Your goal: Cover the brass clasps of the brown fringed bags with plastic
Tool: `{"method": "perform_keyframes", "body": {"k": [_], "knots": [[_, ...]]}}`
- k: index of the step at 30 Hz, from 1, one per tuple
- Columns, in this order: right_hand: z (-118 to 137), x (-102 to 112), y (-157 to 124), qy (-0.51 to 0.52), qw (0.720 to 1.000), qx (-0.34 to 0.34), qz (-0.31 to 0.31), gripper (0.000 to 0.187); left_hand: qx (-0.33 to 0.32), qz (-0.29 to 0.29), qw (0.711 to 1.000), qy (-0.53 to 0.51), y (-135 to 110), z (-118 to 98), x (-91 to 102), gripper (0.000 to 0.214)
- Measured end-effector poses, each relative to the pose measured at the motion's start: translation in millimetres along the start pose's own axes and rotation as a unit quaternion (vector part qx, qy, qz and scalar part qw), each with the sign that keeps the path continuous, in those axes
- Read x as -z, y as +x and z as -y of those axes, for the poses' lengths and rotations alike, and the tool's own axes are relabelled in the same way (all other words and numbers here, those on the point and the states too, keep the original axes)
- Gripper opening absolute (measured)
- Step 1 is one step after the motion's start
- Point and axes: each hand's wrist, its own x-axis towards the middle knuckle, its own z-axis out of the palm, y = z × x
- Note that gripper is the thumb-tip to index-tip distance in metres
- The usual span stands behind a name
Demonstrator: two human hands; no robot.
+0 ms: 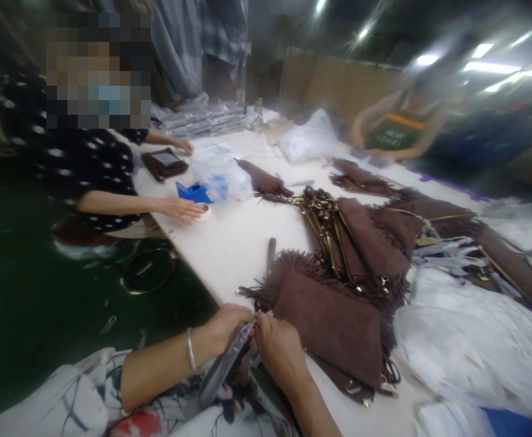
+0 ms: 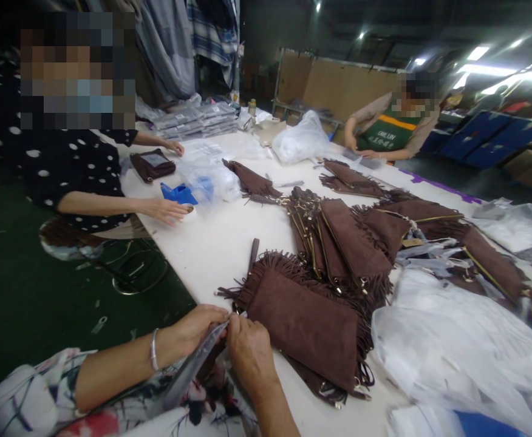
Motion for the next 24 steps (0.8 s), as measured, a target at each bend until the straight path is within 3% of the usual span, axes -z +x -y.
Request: {"method": "perform_keyframes", "body": {"k": [5, 11, 15, 19, 24], "knots": [[-5.8, -2.3, -4.3, 0.02, 1.0, -0.002, 0.011, 0.02, 0.014, -0.011, 0.997, 0.077, -5.6, -3.2, -2.9, 0.014], [-11.8, -0.2, -2.0, 0.048, 0.999, -0.011, 0.013, 0.01, -0.002, -0.013, 0.984, 0.18, -14.5, -14.5, 0.6, 0.023], [-15.3, -0.2, -0.3, 0.066, 0.998, -0.02, 0.011, 0.005, 0.001, 0.047, 0.96, 0.277, -9.9, -29.4, 6.6, 0.028], [-15.0, 0.9, -0.5, 0.08, 0.996, -0.021, 0.017, 0.007, 0.057, 0.109, 0.93, 0.345, -1.7, -45.0, 9.4, 0.021], [-10.0, 8.4, -3.6, 0.09, 0.995, -0.029, 0.037, 0.009, 0.122, 0.179, 0.935, 0.28, 1.1, -53.7, 5.9, 0.014]]}}
